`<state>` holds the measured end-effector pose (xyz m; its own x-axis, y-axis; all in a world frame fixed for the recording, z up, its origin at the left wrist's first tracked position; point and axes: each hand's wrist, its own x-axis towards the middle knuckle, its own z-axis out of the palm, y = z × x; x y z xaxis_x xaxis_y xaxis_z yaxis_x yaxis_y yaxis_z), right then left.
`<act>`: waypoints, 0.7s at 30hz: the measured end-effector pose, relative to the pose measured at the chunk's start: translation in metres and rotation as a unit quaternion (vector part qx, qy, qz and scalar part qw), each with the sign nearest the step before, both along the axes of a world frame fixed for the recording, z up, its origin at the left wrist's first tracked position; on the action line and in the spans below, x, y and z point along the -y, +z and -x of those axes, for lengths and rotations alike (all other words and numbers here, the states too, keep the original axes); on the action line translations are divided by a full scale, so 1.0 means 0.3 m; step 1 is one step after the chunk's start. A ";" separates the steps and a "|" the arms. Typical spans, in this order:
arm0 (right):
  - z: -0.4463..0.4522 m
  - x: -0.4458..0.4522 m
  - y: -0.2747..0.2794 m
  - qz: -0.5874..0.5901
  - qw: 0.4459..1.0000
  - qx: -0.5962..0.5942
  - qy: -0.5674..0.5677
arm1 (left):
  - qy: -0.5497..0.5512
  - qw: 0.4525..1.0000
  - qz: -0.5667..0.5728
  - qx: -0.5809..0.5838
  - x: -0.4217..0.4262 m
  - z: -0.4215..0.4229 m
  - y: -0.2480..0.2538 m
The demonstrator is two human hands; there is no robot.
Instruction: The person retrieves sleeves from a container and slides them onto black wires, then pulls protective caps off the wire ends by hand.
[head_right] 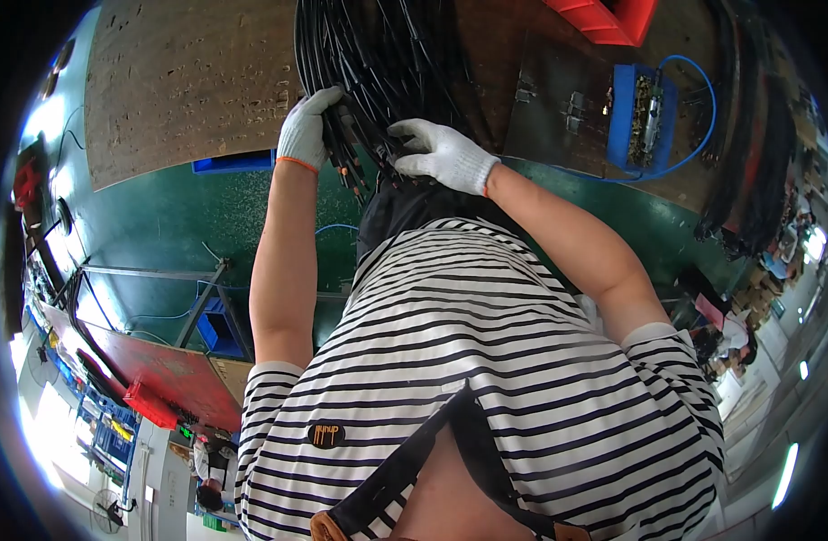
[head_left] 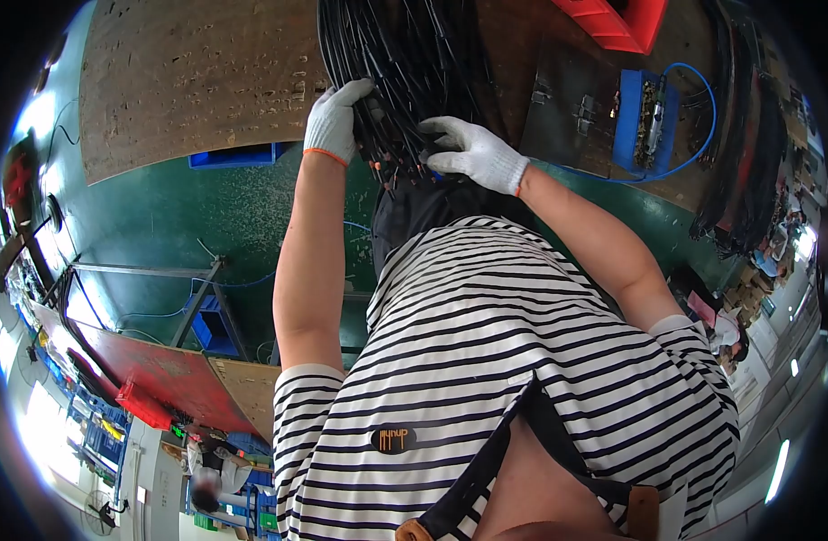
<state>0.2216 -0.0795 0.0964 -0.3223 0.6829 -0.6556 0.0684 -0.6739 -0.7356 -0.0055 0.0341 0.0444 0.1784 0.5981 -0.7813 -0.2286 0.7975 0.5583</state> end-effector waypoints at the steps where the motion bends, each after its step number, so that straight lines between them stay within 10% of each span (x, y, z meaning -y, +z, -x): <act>1: 0.018 -0.010 -0.016 0.003 1.000 0.002 0.003 | -0.005 1.000 0.005 -0.001 -0.001 -0.005 0.015; 9: 0.155 -0.142 -0.184 -0.050 0.994 -0.015 -0.097 | -0.030 0.999 0.033 -0.026 -0.013 -0.013 0.038; 21: 0.241 -0.628 -0.316 -0.172 0.923 0.342 0.024 | -0.068 0.990 -0.022 -0.124 -0.045 0.105 0.126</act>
<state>0.1491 0.1089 0.0016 0.0515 0.8842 -0.4643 0.6210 -0.3925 -0.6784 -0.0371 0.0477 0.0820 0.0643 0.6163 -0.7849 0.0273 0.7851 0.6187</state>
